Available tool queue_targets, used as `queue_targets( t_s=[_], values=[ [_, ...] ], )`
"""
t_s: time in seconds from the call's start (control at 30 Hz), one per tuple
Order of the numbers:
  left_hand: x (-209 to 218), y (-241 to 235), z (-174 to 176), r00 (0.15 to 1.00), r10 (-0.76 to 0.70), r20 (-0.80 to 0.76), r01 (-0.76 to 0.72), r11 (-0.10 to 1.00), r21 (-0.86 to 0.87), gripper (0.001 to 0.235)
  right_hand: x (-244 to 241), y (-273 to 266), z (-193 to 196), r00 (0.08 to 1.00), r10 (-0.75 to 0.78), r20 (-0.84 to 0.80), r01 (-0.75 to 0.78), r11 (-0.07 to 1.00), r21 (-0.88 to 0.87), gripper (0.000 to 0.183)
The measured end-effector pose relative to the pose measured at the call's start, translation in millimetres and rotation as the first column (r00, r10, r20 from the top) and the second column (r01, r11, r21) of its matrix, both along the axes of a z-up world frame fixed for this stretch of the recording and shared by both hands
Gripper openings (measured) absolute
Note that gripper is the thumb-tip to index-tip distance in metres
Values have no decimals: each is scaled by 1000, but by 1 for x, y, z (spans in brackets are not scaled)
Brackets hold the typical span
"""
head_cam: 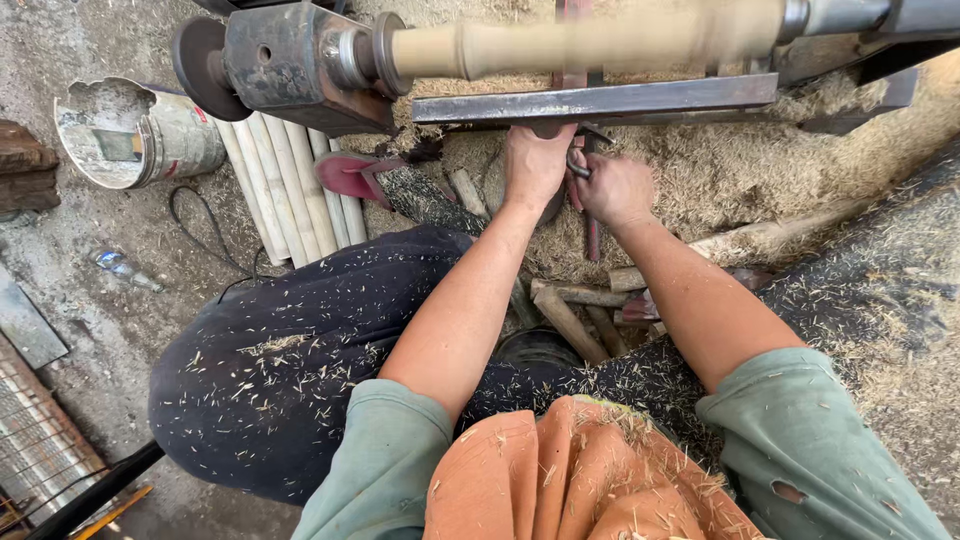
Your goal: The person shapes a cylindrical wooden rod mounted on a lathe using a chisel and a sanding block. They remove the finished rod, inspect it, and then mount a second rod to continue shaping.
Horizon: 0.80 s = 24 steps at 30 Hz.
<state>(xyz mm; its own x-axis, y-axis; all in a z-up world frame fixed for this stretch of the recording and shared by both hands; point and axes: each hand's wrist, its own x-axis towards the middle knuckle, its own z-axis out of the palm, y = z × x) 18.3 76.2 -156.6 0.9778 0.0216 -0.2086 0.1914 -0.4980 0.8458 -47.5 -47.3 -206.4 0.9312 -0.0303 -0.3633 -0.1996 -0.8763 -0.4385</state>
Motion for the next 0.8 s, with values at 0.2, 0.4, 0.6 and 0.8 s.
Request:
queue_targets(
  t_s=[0.2,0.4,0.6,0.8],
  values=[
    [2,-2,4,999,5,-33,-6,999,-37,25,-4,5,-20,963,-55,265,60,998,-12,53],
    [1,2,1,1000,-15,-16,15,1000,4,28,-8,5,-32,956,-61,287,59,998,16,53],
    [0,4,3,995,-48,-91,48,999,-11,26,-9,6,-36,951,-63,302,63,998,10,52],
    [-5,6,-12,983,-99,151,100,995,-1,20,-13,5,-62,974,-63,216,53,997,54,53]
  ],
)
